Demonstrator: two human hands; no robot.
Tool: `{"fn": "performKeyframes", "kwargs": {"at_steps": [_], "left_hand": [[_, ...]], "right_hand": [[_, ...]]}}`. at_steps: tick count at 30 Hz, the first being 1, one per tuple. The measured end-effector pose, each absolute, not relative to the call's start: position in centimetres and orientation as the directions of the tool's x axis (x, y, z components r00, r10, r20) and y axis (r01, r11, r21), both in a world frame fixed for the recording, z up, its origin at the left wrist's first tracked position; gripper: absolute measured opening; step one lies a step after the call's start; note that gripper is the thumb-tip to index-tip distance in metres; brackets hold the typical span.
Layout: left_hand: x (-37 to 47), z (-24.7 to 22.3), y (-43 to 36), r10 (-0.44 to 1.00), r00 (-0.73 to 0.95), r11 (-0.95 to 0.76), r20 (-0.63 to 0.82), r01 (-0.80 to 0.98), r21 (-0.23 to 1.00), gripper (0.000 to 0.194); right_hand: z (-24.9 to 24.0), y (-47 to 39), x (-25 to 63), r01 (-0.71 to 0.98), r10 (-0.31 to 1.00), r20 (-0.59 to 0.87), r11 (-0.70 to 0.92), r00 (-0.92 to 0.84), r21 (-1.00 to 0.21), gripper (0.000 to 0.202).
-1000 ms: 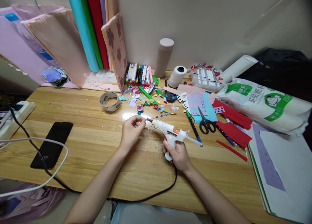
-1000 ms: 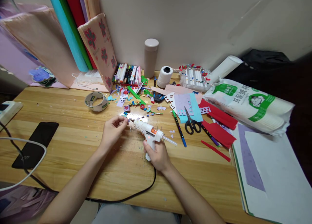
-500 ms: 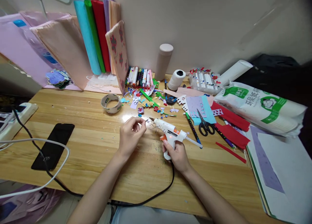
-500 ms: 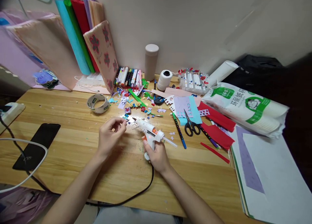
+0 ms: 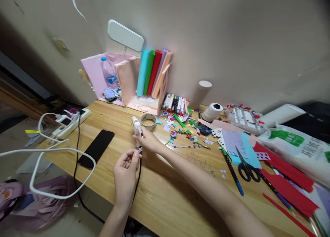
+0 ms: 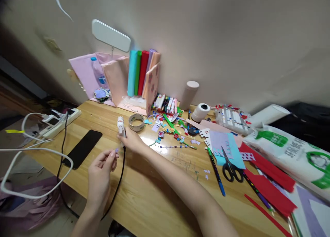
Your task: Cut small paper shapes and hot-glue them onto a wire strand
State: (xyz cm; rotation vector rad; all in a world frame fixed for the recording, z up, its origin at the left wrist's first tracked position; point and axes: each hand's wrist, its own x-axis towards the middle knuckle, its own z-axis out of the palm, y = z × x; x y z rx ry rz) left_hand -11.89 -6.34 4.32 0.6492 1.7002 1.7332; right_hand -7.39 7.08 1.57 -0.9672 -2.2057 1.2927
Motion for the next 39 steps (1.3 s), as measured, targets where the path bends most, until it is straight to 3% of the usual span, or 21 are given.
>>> {"fn": "performKeyframes", "kwargs": {"at_steps": [7,17,20,22,26,29,39], "left_hand": [[-14.8,2.3,-4.6,0.719,-0.658,-0.005,-0.223,-0.326,0.945,0.03],[-15.1,2.1,-4.0,0.812,-0.507,0.02,-0.289,-0.47,0.882,0.031],[-14.3,2.6,-4.2,0.867,-0.408,0.077,-0.288,-0.461,0.884,0.029],[-13.6,3.0,-4.2,0.904,-0.314,0.118,-0.292,-0.471,0.874,0.027],[-11.7,3.8,-3.4,0.934,-0.066,0.269,-0.351,-0.515,0.814,0.022],[-9.9,4.1,-2.6,0.922,0.078,0.369,-0.38,-0.477,0.798,0.022],[-5.7,3.9,-1.5,0.904,0.227,0.42,-0.362,-0.316,0.851,0.022]], "right_hand": [[-0.5,7.8,-12.8,0.506,0.811,-0.028,0.336,-0.584,-0.794,0.015],[-1.0,7.5,-9.4,0.425,0.735,0.025,0.419,-0.678,-0.803,0.027],[1.0,6.3,-5.0,0.4,0.725,0.075,0.46,-0.685,-0.793,0.019],[2.7,5.5,-1.6,0.285,0.683,0.237,0.558,-0.691,-0.78,0.01],[5.3,4.6,4.5,0.175,0.573,0.505,0.755,-0.645,-0.632,0.007],[6.2,4.4,7.8,0.15,0.469,0.603,0.852,-0.645,-0.502,0.01],[6.1,4.0,13.3,0.222,0.229,0.552,0.972,-0.802,-0.081,0.019]]}}
